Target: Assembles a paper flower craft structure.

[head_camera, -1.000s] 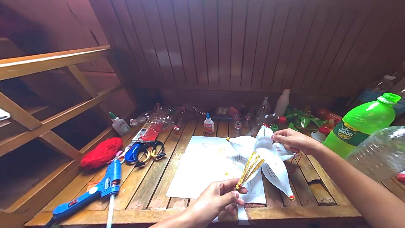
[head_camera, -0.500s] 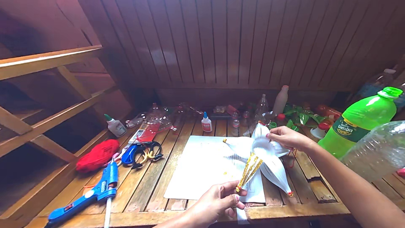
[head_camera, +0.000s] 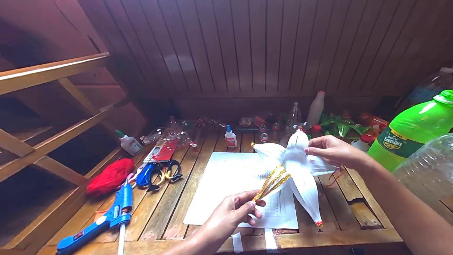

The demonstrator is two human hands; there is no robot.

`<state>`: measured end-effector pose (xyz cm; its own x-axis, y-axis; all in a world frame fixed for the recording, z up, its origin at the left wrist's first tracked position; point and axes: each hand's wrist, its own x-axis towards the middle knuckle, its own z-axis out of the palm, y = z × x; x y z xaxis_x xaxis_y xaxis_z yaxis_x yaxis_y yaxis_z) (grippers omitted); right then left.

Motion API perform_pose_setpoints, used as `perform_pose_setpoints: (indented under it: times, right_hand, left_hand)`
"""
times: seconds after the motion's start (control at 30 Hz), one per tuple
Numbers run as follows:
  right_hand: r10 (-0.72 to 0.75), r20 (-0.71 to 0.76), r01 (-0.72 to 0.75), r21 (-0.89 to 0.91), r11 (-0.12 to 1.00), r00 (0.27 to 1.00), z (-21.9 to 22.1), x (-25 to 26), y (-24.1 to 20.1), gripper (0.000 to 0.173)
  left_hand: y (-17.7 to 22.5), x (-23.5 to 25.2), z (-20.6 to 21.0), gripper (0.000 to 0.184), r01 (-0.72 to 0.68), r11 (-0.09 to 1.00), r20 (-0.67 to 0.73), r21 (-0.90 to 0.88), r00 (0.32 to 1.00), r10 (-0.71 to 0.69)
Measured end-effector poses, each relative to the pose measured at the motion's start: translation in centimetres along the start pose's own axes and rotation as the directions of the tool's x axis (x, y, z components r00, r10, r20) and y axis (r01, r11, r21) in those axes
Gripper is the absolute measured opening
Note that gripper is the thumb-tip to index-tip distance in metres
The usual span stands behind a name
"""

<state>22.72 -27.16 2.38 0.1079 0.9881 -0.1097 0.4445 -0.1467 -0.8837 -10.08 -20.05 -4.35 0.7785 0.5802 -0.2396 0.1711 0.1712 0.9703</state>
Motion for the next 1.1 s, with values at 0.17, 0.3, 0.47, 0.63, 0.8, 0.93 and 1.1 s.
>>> perform_pose_setpoints:
  times: [0.17, 0.3, 0.47, 0.63, 0.8, 0.93, 1.1]
  right_hand:
    - [-0.013, 0.016, 0.012, 0.084, 0.996, 1.000, 0.1, -0.8, 0.3, 0.008]
    - [-0.035, -0.016, 0.037, 0.145, 0.989, 0.999, 0.9, -2.2, 1.3, 0.009]
    - [-0.059, -0.113, 0.086, 0.253, 0.964, 0.992, 3.0, -5.7, 2.3, 0.011]
    - [-0.068, -0.186, 0.133, 0.365, 0.921, 0.980, 5.3, -8.0, 4.9, 0.018]
    - [-0.127, -0.257, 0.239, 0.471, 0.849, 0.958, 7.1, -8.8, 6.8, 0.024]
    - [-0.158, -0.240, 0.262, 0.501, 0.825, 0.958, 8.6, -9.0, 7.4, 0.028]
    - [-0.162, -0.218, 0.255, 0.522, 0.814, 0.962, 9.8, -9.1, 8.1, 0.038]
  left_hand:
    - [1.4, 1.6, -2.2, 0.036, -0.014, 0.996, -0.045, 0.086, 0.999, 0.018]
    - [2.3, 3.0, -3.7, 0.039, -0.017, 0.987, -0.027, 0.158, 0.999, 0.022]
    - [3.3, 4.3, -4.4, 0.042, -0.014, 0.969, 0.057, 0.246, 0.998, 0.000]
    - [4.3, 6.5, -4.8, 0.043, -0.020, 0.926, 0.188, 0.377, 0.981, -0.056]
    - [5.7, 9.0, -4.7, 0.046, -0.034, 0.889, 0.218, 0.457, 0.973, -0.075]
    - [6.3, 10.8, -4.9, 0.047, -0.004, 0.883, 0.178, 0.469, 0.980, -0.090]
    - [6.0, 12.1, -5.0, 0.045, 0.036, 0.883, 0.146, 0.467, 0.982, -0.118]
